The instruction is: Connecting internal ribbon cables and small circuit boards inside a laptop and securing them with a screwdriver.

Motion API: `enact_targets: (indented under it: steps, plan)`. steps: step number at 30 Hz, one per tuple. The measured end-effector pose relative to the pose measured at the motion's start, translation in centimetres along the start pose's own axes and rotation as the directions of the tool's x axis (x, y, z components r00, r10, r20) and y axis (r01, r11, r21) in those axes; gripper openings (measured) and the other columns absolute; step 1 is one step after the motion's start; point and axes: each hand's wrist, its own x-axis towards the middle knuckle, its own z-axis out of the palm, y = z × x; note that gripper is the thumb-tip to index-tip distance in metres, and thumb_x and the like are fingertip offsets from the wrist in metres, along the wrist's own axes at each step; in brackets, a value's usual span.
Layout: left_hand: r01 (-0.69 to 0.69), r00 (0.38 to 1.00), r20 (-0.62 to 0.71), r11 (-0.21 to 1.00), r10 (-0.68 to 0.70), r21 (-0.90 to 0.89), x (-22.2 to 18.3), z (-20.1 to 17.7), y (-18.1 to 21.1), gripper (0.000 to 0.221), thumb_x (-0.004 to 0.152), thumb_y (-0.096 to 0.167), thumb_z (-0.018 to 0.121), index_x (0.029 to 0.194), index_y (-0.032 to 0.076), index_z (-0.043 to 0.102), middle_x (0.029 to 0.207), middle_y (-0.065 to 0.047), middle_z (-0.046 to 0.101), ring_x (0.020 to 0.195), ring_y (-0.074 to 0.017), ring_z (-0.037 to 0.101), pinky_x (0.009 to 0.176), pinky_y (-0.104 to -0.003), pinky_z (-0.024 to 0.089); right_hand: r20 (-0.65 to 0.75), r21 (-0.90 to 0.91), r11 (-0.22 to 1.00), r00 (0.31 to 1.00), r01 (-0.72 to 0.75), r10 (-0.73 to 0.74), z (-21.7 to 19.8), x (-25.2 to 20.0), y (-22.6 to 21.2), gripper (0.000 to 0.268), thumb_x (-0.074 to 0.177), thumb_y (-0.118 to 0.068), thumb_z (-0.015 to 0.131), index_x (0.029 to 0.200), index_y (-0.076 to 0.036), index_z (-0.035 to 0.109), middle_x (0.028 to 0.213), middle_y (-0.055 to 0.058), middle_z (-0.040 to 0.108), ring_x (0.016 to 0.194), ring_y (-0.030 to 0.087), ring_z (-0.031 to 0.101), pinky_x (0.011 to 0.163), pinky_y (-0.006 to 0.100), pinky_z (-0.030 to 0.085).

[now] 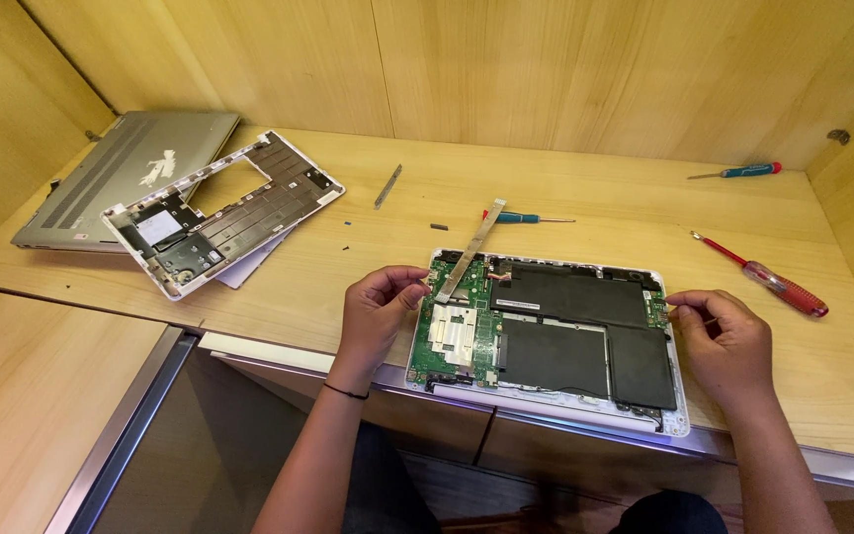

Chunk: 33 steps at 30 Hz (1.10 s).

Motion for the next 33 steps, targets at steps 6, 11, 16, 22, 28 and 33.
enact_targets:
  steps: [6, 11, 16, 22, 28, 33]
  plan:
    - [0.040, 0.999, -0.007, 0.990, -0.042, -0.136, -0.3, -0.6, 0.0, 0.021, 0.085, 0.010, 0.068, 0.103, 0.000, 0.068, 0.084, -0.014, 0.073, 0.063, -0.0121, 0.059, 0.056, -0.022, 0.048, 0.193, -0.189, 0.853, 0.871, 0.486, -0.453, 1.5, 2.2, -3.5, 0.014, 0.087, -0.006, 0.061, 0.097, -0.012, 0.069, 0.091, 0.006, 0.065, 0.088, 0.026, 0.056, 0.086, 0.038, 0.041]
    - [0.060, 0.998, -0.003, 0.951, -0.064, -0.303, -0.6, -0.5, -0.2, 0.029, 0.082, 0.016, 0.074, 0.105, -0.001, 0.065, 0.083, -0.016, 0.071, 0.064, -0.0114, 0.061, 0.059, -0.019, 0.049, 0.381, -0.153, 0.728, 0.719, 0.669, -0.581, 7.0, 4.0, -13.1, 0.015, 0.078, -0.008, 0.067, 0.092, -0.013, 0.067, 0.089, 0.007, 0.062, 0.095, 0.034, 0.058, 0.083, 0.044, 0.046]
    - [0.114, 0.993, 0.073, 0.913, -0.092, -0.392, -0.8, -0.9, -1.4, 0.029, 0.080, 0.017, 0.075, 0.099, -0.002, 0.064, 0.084, -0.017, 0.071, 0.066, -0.0143, 0.065, 0.059, -0.021, 0.052, 0.674, -0.083, 0.760, 0.597, 0.645, -0.434, 12.0, 5.5, -17.9, 0.029, 0.077, -0.013, 0.069, 0.106, -0.019, 0.068, 0.114, 0.007, 0.057, 0.120, 0.035, 0.042, 0.095, 0.048, 0.039]
    - [0.071, 0.997, 0.060, 0.869, -0.047, -0.490, -0.7, -1.3, -1.7, 0.034, 0.076, 0.023, 0.079, 0.093, 0.000, 0.061, 0.085, -0.017, 0.069, 0.065, -0.0145, 0.061, 0.055, -0.021, 0.049, 0.772, -0.136, 0.768, 0.553, 0.626, -0.314, 15.7, 7.2, -17.1, 0.016, 0.078, -0.024, 0.072, 0.092, -0.029, 0.066, 0.107, -0.003, 0.052, 0.121, 0.024, 0.036, 0.096, 0.040, 0.031]
    - [0.069, 0.998, 0.022, 0.881, -0.066, -0.469, -0.9, -1.1, -2.2, 0.028, 0.080, 0.019, 0.077, 0.093, 0.000, 0.061, 0.082, -0.009, 0.060, 0.062, -0.0078, 0.052, 0.050, -0.016, 0.045, 0.646, -0.116, 0.773, 0.638, 0.624, -0.418, 16.4, 6.7, -14.4, 0.010, 0.083, -0.028, 0.068, 0.082, -0.023, 0.059, 0.086, -0.004, 0.063, 0.110, 0.020, 0.048, 0.098, 0.043, 0.030]
    - [-0.038, 0.999, -0.045, 0.932, 0.023, -0.360, -0.8, -0.6, -0.8, 0.029, 0.075, 0.020, 0.081, 0.088, 0.002, 0.063, 0.083, -0.009, 0.062, 0.070, -0.0085, 0.055, 0.055, -0.016, 0.045, 0.218, 0.117, 0.811, 0.782, 0.574, -0.584, 10.1, 2.3, -18.9, 0.002, 0.088, -0.014, 0.063, 0.088, -0.015, 0.064, 0.073, 0.003, 0.061, 0.066, 0.023, 0.063, 0.059, 0.034, 0.050]
